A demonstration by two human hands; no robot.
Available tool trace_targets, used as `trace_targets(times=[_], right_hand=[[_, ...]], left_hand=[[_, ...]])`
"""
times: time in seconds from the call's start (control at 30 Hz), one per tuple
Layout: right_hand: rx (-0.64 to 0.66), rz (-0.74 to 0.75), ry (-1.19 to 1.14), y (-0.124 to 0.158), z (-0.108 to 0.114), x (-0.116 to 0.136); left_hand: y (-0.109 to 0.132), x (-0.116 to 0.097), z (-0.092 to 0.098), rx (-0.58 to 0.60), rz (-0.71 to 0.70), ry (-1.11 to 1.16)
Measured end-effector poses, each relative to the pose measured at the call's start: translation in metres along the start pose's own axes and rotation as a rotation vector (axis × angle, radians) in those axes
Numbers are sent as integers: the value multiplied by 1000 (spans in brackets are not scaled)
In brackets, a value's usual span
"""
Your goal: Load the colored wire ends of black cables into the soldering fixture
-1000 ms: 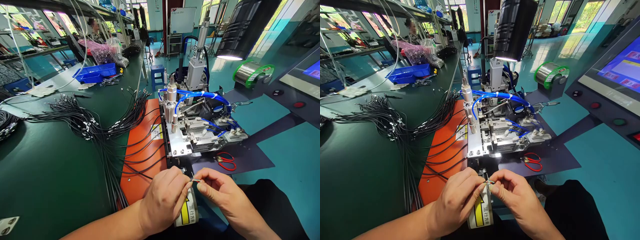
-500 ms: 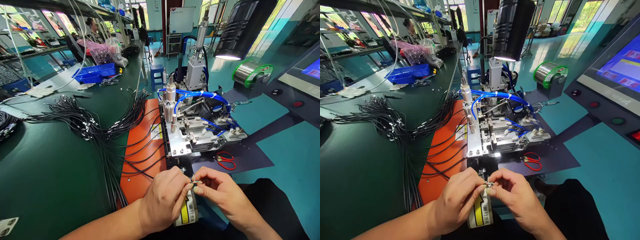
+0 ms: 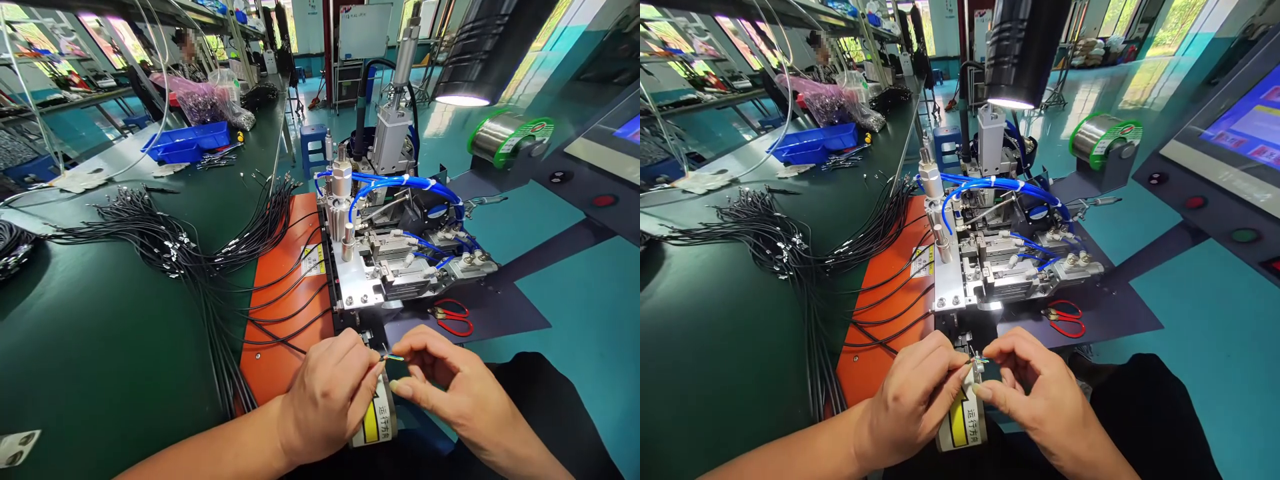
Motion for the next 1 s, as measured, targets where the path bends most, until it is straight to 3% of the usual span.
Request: trace_targets(times=[0.33,0.63,1.0], right_hand=[[-38,-4,14,6,-8,10],[-80,134,284,9,-7,18],[-123,28,187,3,-3,16]], left_hand=[[1,3,-3,-22,1,-77],[0,0,-4,-16,-1,-94],[1,2,-5,-5,17,-100]])
Point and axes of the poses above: each hand's wrist, its own y-axis away from the middle knuckle, its own z-axis out of the back of the hand, x = y × z, the point moved 7 cm from there along -y, towards the middle knuckle, and after that the axes turned 8 degrees about -y, right-handed, at the moved point
